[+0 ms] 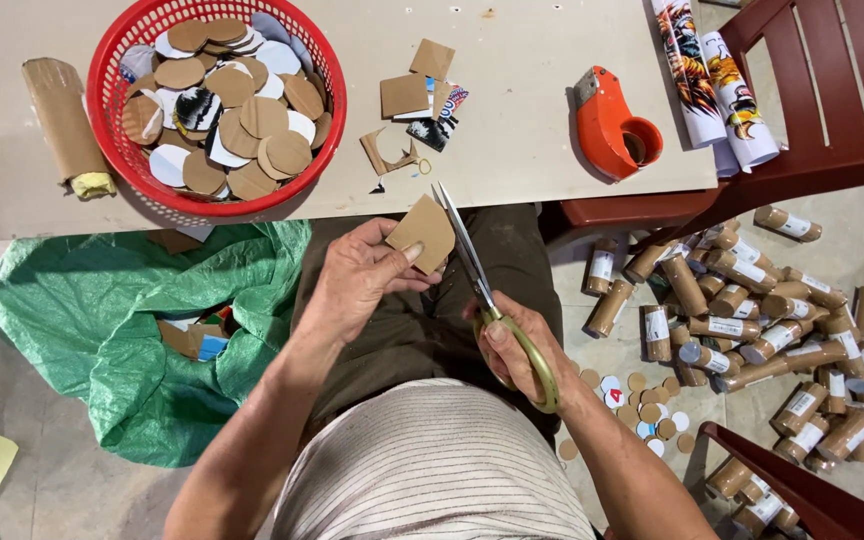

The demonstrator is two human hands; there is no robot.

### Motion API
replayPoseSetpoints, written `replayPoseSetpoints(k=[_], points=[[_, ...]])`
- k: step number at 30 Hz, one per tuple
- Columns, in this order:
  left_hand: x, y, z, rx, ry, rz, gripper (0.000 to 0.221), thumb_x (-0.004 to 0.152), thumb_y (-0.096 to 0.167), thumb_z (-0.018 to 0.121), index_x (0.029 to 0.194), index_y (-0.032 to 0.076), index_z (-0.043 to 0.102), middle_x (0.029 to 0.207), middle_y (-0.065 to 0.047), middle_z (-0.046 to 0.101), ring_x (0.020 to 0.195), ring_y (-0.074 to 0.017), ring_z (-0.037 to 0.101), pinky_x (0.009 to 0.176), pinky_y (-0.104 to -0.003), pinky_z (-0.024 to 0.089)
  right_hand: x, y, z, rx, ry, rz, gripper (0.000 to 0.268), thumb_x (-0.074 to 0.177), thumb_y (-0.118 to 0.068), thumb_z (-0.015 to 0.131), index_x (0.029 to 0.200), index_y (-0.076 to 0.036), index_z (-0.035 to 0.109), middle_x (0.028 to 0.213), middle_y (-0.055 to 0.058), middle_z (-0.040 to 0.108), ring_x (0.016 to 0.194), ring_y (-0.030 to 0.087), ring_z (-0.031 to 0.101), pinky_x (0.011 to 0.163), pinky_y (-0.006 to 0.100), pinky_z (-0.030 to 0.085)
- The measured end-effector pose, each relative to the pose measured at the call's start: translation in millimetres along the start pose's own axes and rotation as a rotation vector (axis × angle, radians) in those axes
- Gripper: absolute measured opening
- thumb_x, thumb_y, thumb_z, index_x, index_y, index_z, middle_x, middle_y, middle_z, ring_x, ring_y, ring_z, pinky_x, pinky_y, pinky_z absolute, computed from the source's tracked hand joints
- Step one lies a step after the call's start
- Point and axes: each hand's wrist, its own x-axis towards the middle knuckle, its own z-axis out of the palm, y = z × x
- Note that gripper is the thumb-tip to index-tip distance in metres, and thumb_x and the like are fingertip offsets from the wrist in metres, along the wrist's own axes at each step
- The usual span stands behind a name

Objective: Cutting circular shapes from cardboard pieces using scissors.

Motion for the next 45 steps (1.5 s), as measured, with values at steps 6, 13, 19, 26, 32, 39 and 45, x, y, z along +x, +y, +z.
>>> replayPoseSetpoints(k=[6, 13, 19, 26, 32, 39, 45], points=[[2.4, 0.0, -5.8, -0.017, 0.007, 0.044, 0.027, 0.096, 0.012, 0.069, 0.116, -0.004, 0.062, 0.097, -0.019, 0.077, 0.085, -0.0240, 0.077, 0.073, -0.033, 0.065, 3.8, 8.3, 4.7, 0.099, -0.020, 0.059, 0.079, 0.084, -0.075, 0.054, 0.108, -0.001, 0.063, 0.050, -0.005, 0.045, 0.037, 0.005, 0.043, 0.033, 0.022, 0.036], [9.2, -45.8, 2.7, -0.288, 0.034, -0.123, 0.023, 0.101, 0.019, 0.065, 0.108, -0.002, 0.066, 0.085, -0.016, 0.074, 0.072, -0.0250, 0.076, 0.062, -0.035, 0.064, 8.1, 26.2, 1.2, -0.156, 0.034, 0.116, 0.088, 0.077, -0.089, 0.052, 0.101, -0.005, 0.063, 0.058, -0.005, 0.048, 0.050, 0.006, 0.054, 0.045, 0.023, 0.048], [19.3, -30.1, 2.4, -0.005, -0.130, -0.244, 0.020, 0.100, 0.020, 0.062, 0.105, 0.001, 0.067, 0.077, -0.014, 0.071, 0.065, -0.0234, 0.074, 0.055, -0.033, 0.061, 15.7, 12.3, -6.0, -0.136, -0.089, 0.113, 0.105, 0.072, -0.100, 0.044, 0.110, -0.002, 0.054, 0.073, -0.001, 0.051, 0.058, 0.009, 0.056, 0.048, 0.026, 0.049], [29.2, -23.2, -8.5, 0.034, -0.255, -0.263, 0.020, 0.101, 0.017, 0.061, 0.102, -0.001, 0.068, 0.074, -0.012, 0.074, 0.062, -0.0197, 0.074, 0.054, -0.030, 0.062, 12.5, -6.6, -6.0, -0.047, -0.040, 0.210, 0.113, 0.067, -0.102, 0.039, 0.114, -0.001, 0.060, 0.061, -0.003, 0.045, 0.048, 0.008, 0.048, 0.040, 0.025, 0.041], [34.1, -3.1, -25.9, 0.145, -0.396, -0.376, 0.021, 0.099, 0.019, 0.063, 0.096, -0.001, 0.068, 0.071, -0.012, 0.073, 0.060, -0.0182, 0.073, 0.052, -0.028, 0.060, 1.8, -0.5, -8.4, 0.011, -0.063, 0.259, 0.106, 0.069, -0.097, 0.046, 0.112, -0.001, 0.062, 0.060, -0.002, 0.044, 0.046, 0.007, 0.043, 0.039, 0.025, 0.037], [39.5, 23.0, -41.3, 0.334, -0.533, -0.449, 0.023, 0.096, 0.023, 0.065, 0.092, 0.001, 0.069, 0.064, -0.009, 0.071, 0.054, -0.0186, 0.070, 0.048, -0.028, 0.054, -4.3, 10.5, -8.7, 0.113, -0.105, 0.272, 0.091, 0.075, -0.087, 0.056, 0.108, -0.003, 0.065, 0.057, -0.004, 0.041, 0.044, 0.006, 0.039, 0.038, 0.023, 0.036], [22.4, -13.5, -15.3, -0.008, -0.127, -0.265, 0.024, 0.098, 0.026, 0.061, 0.105, 0.004, 0.066, 0.078, -0.007, 0.073, 0.059, -0.0168, 0.072, 0.053, -0.030, 0.061, 3.2, 8.7, -1.0, 0.219, -0.004, 0.270, 0.087, 0.077, -0.082, 0.061, 0.116, -0.004, 0.063, 0.063, -0.003, 0.044, 0.046, 0.006, 0.040, 0.040, 0.023, 0.035]])
